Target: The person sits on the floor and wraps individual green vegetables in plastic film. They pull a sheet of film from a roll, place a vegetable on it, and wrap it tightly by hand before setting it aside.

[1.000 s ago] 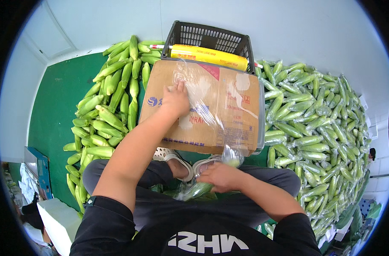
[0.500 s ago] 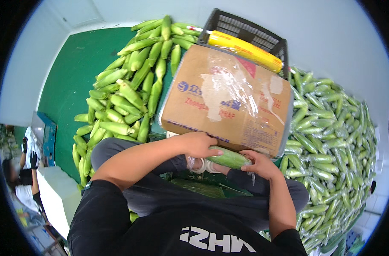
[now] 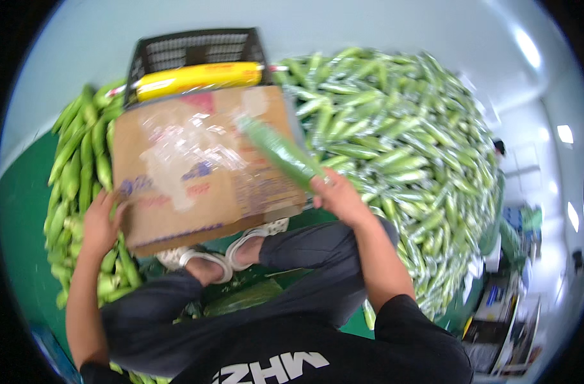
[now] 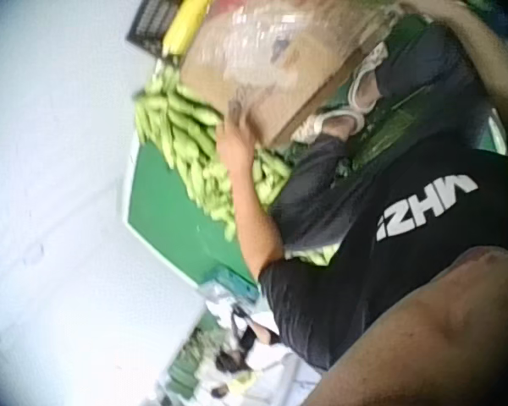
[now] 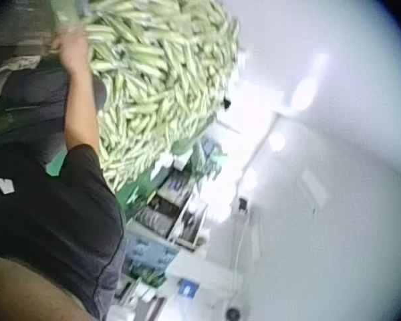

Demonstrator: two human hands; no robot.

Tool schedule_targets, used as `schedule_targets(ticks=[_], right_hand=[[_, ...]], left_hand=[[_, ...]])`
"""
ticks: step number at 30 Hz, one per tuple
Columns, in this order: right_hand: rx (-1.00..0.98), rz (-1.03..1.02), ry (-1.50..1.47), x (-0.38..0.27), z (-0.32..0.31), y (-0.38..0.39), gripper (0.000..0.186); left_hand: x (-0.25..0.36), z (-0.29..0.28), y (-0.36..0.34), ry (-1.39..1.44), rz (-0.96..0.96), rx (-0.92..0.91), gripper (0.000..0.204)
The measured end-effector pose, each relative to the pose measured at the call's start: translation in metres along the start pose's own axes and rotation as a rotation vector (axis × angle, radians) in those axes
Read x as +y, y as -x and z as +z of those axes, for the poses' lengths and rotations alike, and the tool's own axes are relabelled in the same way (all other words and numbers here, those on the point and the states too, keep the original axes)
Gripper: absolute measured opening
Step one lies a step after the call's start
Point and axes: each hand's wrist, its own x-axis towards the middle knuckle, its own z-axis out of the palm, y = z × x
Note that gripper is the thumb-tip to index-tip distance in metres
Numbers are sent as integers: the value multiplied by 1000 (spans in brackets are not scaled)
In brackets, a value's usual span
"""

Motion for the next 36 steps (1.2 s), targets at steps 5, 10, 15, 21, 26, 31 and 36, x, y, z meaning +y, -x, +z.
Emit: schedule_targets(ticks=[5, 10, 15, 21, 26, 31, 36], right_hand=[[510, 401, 442, 91, -187, 41, 75], [815, 562, -81, 201, -329, 82, 38], [889, 213, -190, 176, -270, 16, 39], [-32, 26, 284, -1, -43, -42, 42], [94, -258, 680, 9, 83, -90, 41], [41, -407, 538, 22, 98, -75, 27], [334, -897, 455, -23, 92, -74, 16]], left_hand=[[-271, 33, 180, -458, 6, -717, 83], [-237, 81, 259, -587, -544, -1231, 86], [-241, 23, 258, -341, -538, -838, 82], [-108, -65, 49, -253, -94, 63, 71], [51, -43, -99, 10, 133, 200, 64], [141, 27, -145, -64, 166, -57, 60], [143, 65, -136, -120, 224, 87, 49]])
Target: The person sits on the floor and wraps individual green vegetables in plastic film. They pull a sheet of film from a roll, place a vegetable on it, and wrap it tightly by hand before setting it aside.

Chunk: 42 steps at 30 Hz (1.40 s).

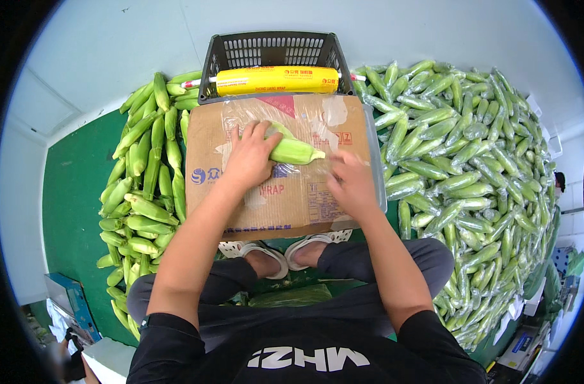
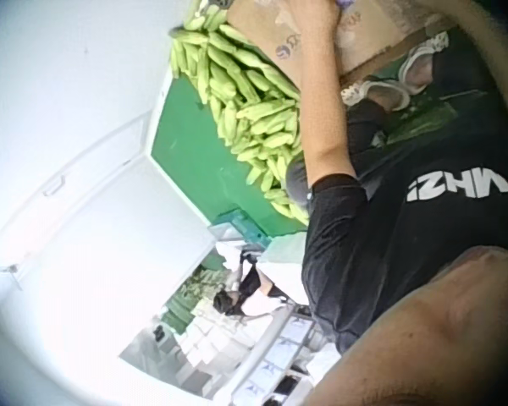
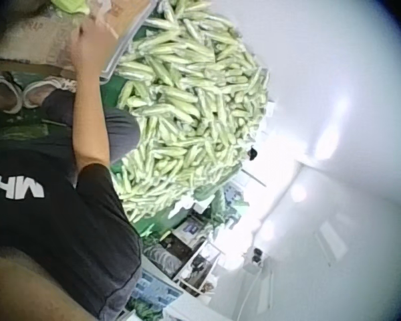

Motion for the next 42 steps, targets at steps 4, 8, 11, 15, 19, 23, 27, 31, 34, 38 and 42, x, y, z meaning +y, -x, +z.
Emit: schedule_targets(ticks=[4, 8, 11, 15, 19, 23, 27, 31, 34, 38, 42], right_hand=[[22, -91, -42, 18, 41, -44, 21], [-65, 330, -285, 28, 72, -56, 35], [-27, 312, -304, 27, 81, -53, 44], [-77, 192, -321, 26, 74, -50, 44], [-85, 213, -239, 34, 75, -57, 45], [-438, 658, -2, 46, 61, -96, 56], [-526, 522, 317, 19, 43, -111, 66], [-56, -146, 89, 51, 85, -107, 73], [-275, 260, 35, 56, 79, -110, 71], [-600, 470, -7, 59, 43, -84, 73], [-1148, 618, -65, 8, -5, -50, 79]], left_hand=[[1, 1, 25, 296, -245, 331, 43], [-26, 15, 59, 55, -232, 136, 28], [-71, 20, 62, 469, -167, -30, 17], [-57, -40, 6, 1384, -533, 55, 5], [-66, 14, -14, 650, -320, 246, 26], [0, 15, 34, 292, -211, 93, 44], [5, -8, 16, 138, -444, -362, 48], [-81, 31, -48, 110, -345, -41, 51], [-70, 42, -47, 200, -151, 83, 55], [-15, 13, 22, 52, 30, -124, 87], [38, -11, 105, 371, -34, -430, 88]])
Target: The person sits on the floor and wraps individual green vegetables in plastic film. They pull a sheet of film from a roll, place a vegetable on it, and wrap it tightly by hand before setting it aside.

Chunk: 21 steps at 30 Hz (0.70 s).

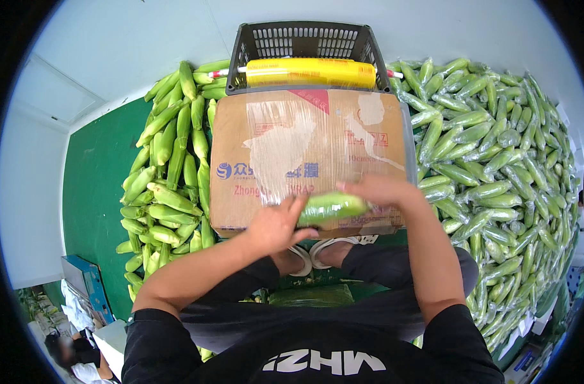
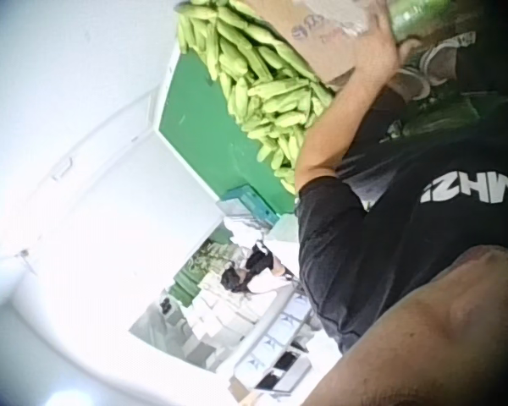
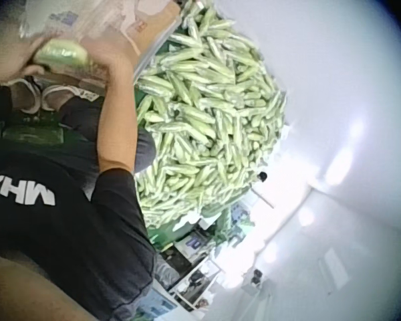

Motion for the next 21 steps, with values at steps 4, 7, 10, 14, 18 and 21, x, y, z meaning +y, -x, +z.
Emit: schedule_targets(ticks=[4, 7, 10, 14, 18, 21], right_hand=[[536, -204, 507, -6, 63, 10, 46], [748, -603, 317, -44, 79, 1, 37], [968, -656, 462, -51, 74, -29, 39], [776, -643, 591, -44, 74, -41, 26], [655, -943, 823, -46, 118, 0, 16], [270, -1074, 842, -28, 177, 50, 16]], left_hand=[[8, -28, -8, 88, -145, -293, 72], [-12, -35, -29, -194, -296, -168, 63], [-11, -68, -64, -460, -287, 34, 52], [-79, -28, -85, -600, -180, 191, 59], [-82, -35, -67, -513, -221, 88, 62], [-91, -31, -59, -569, -190, 154, 64]])
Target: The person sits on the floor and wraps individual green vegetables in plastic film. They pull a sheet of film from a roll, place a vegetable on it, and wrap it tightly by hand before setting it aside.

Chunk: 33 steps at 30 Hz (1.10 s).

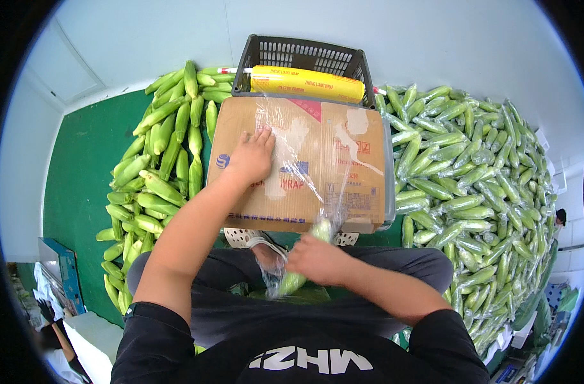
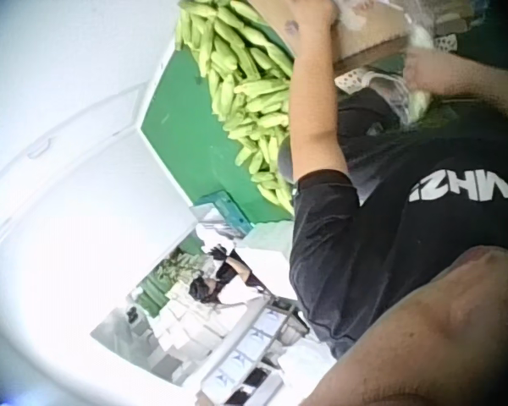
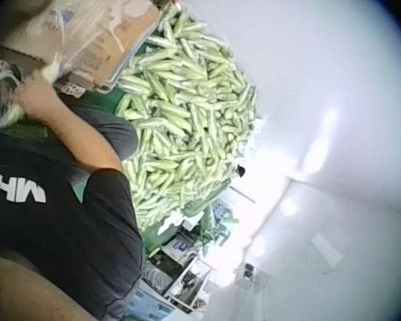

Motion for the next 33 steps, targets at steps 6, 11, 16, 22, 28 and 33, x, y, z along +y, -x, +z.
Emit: schedule_targets(ticks=[6, 11, 16, 22, 28, 33], right_hand=[[-162, 774, -1472, -2, 71, 54, 54], [35, 634, -2196, 31, -12, 62, 66], [24, 1076, -1580, 59, -29, 75, 51], [385, 651, -425, 9, -84, 42, 48], [749, 1571, -713, 60, -88, 174, 49], [446, 1989, -416, 86, -74, 368, 61]], left_hand=[[70, -59, 71, 763, 618, 131, 67], [82, -53, 116, 1020, 478, -423, 63], [67, -45, 113, 741, 236, -152, 57], [61, -71, 95, 657, 181, -338, 57], [-49, -21, 38, 520, 61, 640, 41], [-221, 122, 142, -69, -460, -428, 52]])
